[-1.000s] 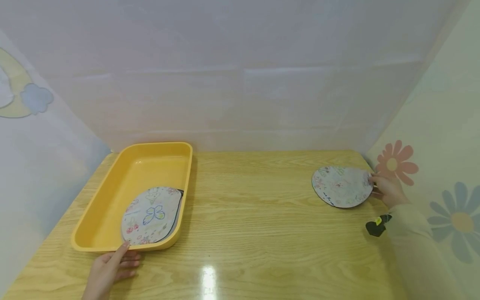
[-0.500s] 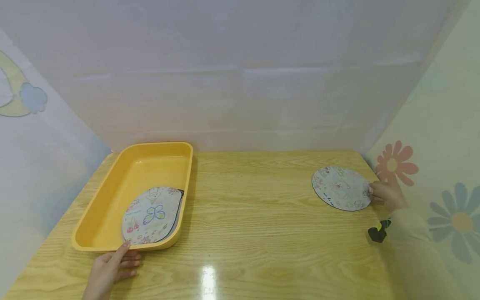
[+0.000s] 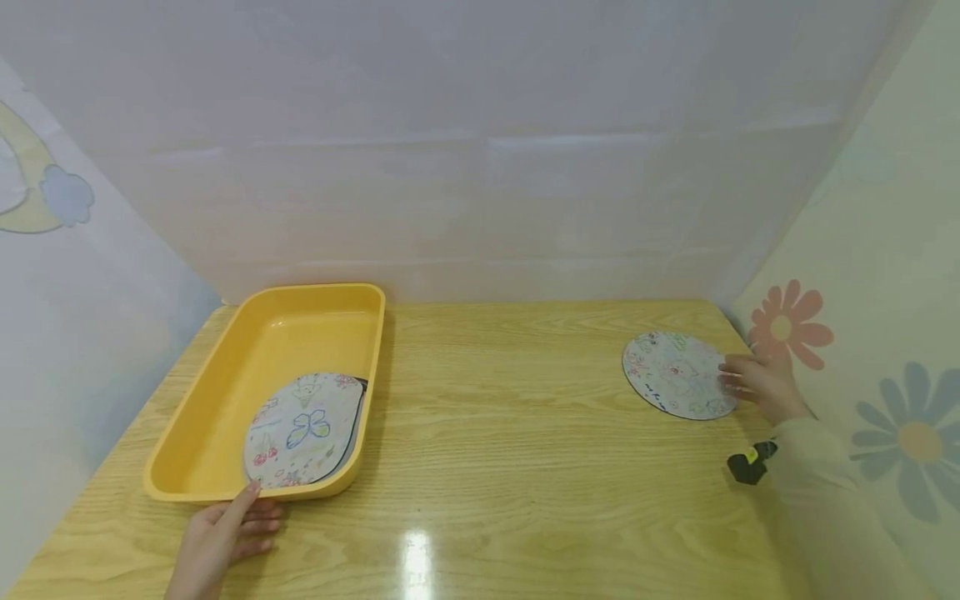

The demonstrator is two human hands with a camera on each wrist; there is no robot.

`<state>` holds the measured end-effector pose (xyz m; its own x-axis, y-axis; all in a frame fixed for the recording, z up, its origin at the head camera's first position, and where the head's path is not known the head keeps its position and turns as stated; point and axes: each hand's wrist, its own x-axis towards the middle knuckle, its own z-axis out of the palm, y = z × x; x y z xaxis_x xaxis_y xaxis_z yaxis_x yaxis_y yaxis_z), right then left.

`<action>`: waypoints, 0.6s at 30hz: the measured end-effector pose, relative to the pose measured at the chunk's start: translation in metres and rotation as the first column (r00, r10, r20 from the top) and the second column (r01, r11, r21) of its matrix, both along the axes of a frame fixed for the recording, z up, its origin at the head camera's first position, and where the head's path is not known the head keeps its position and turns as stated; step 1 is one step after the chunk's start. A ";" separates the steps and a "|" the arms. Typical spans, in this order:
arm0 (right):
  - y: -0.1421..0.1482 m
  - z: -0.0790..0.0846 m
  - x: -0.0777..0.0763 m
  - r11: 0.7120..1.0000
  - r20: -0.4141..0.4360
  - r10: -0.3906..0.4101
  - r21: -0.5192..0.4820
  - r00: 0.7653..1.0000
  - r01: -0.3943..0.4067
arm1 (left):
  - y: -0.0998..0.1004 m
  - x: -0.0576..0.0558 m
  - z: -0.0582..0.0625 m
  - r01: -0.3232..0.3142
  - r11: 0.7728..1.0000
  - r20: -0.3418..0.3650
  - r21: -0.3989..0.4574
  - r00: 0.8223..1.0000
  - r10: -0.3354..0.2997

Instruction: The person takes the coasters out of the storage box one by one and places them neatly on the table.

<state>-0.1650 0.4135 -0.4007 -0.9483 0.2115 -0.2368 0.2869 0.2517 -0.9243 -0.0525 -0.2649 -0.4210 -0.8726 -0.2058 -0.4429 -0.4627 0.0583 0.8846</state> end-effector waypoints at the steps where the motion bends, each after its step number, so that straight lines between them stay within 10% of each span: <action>1: -0.001 -0.001 0.000 1.000 -0.013 -0.009 -0.030 1.000 0.009 | 0.000 0.000 0.000 0.001 1.000 0.001 0.000 1.000 -0.001; 12: 0.013 -0.032 -0.027 0.982 -0.042 0.017 -0.187 0.999 -0.025 | 0.000 0.000 0.000 -0.005 1.000 0.004 0.006 1.000 0.005; 18: -0.012 -0.013 -0.018 0.975 -0.104 0.070 -0.202 0.992 -0.090 | 0.000 0.000 0.000 -0.007 1.000 0.006 0.011 1.000 0.007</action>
<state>-0.1832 0.4010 -0.4133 -0.9805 0.0903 -0.1743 0.1810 0.0719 -0.9809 -0.0529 -0.2654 -0.4212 -0.8687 -0.2065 -0.4502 -0.4681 0.0451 0.8825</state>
